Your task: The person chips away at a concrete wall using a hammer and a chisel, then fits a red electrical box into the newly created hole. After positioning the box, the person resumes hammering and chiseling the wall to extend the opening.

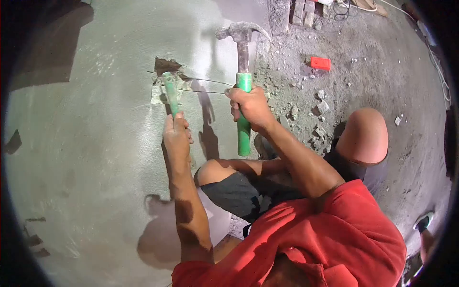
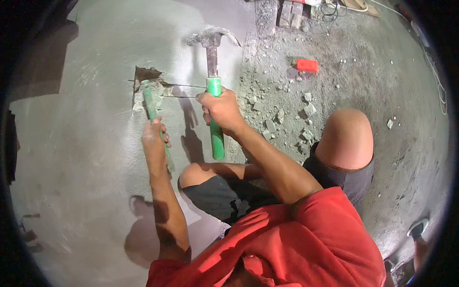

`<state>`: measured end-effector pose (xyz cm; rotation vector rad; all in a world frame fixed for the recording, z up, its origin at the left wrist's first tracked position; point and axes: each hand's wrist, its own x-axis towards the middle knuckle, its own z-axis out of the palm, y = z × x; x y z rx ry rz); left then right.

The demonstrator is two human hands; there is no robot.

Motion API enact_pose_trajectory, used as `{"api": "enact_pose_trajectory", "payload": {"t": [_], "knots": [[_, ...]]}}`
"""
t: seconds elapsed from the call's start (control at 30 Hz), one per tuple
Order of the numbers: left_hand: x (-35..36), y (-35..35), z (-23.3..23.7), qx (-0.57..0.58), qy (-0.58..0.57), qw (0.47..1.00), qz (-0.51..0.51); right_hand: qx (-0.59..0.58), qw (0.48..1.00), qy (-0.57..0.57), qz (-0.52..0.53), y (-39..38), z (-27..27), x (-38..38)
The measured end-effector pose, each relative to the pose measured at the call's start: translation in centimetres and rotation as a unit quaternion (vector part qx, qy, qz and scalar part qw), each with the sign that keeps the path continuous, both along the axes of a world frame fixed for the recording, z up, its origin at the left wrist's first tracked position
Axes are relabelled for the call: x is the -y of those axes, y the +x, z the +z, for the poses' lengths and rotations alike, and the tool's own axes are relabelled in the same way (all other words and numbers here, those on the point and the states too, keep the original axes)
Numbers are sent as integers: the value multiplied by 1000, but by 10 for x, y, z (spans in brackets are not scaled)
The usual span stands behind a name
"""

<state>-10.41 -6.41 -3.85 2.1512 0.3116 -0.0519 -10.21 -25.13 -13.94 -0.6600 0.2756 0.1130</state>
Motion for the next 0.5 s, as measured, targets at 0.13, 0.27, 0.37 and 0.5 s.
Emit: {"api": "enact_pose_trajectory", "payload": {"t": [0.13,0.27,0.37,0.5], "knots": [[1,5,-13,21,52,998,41,-8,1000,18,-16,3,-7,6],[7,6,-23,-14,65,997,50,-18,999,31,-26,10,-15,21],[15,0,-19,-67,95,993,20,-32,999,17,-14,16,-18,28],[8,-3,-4,-15,150,988,23,-34,999,-6,-18,16,-13,28]]}}
